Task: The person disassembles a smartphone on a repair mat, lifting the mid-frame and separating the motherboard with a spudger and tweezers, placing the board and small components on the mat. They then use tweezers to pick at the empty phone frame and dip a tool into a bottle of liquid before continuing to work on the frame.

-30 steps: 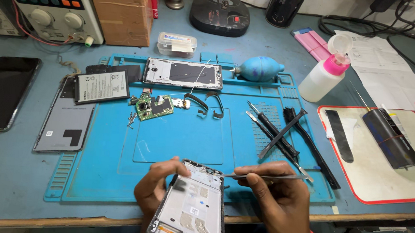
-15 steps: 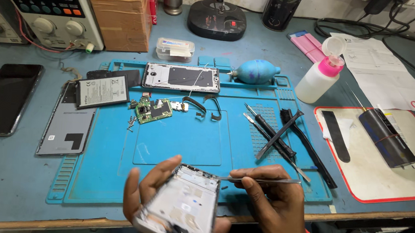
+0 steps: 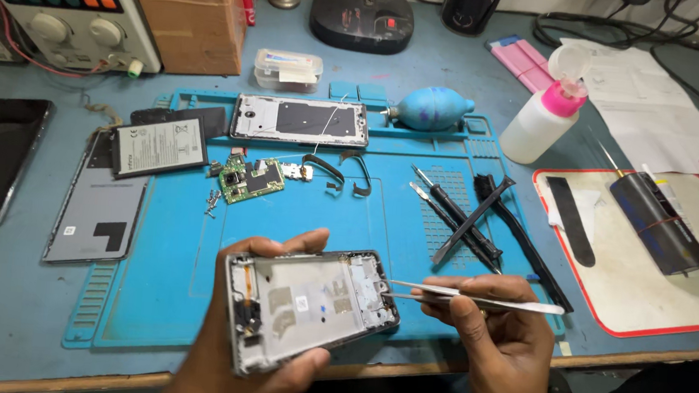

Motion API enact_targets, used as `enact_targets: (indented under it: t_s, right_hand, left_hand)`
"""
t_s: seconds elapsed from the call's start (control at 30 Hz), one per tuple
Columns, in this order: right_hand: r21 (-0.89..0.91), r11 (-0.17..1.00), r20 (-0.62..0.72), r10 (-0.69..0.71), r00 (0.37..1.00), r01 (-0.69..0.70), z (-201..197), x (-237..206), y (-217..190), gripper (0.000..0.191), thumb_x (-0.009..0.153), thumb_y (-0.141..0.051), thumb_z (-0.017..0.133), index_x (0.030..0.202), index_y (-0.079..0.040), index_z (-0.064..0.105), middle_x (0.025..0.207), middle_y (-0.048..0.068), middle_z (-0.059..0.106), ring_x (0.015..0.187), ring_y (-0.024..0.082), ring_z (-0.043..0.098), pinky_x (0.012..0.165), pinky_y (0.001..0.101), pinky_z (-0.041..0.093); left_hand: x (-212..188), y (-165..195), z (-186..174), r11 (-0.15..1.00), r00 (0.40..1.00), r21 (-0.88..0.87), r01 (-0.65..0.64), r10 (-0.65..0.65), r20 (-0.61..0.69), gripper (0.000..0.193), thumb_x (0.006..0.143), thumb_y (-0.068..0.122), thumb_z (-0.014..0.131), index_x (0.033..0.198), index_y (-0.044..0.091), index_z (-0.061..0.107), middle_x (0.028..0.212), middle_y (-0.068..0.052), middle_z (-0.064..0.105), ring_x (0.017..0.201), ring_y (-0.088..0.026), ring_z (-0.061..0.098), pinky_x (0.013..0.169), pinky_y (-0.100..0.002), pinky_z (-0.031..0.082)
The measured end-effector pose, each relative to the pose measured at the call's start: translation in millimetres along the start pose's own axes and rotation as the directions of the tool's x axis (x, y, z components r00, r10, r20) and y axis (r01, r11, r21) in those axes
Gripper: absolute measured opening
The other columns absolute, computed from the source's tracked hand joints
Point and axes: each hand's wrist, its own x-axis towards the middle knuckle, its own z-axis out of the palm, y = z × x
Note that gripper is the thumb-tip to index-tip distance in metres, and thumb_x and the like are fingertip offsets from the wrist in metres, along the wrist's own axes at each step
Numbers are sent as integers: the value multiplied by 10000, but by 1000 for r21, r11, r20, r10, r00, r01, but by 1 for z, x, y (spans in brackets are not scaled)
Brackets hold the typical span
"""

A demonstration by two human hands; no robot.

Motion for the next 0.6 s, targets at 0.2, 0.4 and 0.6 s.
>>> enact_targets:
  t_s: [0.2,0.4,0.6]
  right_hand:
    - [-76,994,-39,81,996,-84,-5,-1,0,139,947,-29,646,1056,42,596,940,231,755,917,324,804,841,469,682]
    - [-117,993,-35,32,999,-36,-13,-1,-3,109,949,8,640,1048,42,607,926,203,746,900,315,804,818,449,696]
    - [-121,993,-37,11,999,-15,-12,-5,-2,98,946,10,650,1032,39,617,913,196,744,896,315,807,812,446,701]
  left_hand:
    - [6,19,-19,987,983,112,113,-128,129,836,810,70,874,1406,143,293,1590,-224,392,1485,-335,448,1167,-496,432]
    - [7,19,-20,991,983,76,108,-118,137,824,800,70,889,1387,129,314,1601,-237,440,1471,-341,468,1159,-495,450]
    - [8,18,-22,989,987,128,78,-94,128,832,790,78,898,1381,126,314,1578,-227,477,1453,-335,499,1162,-488,450]
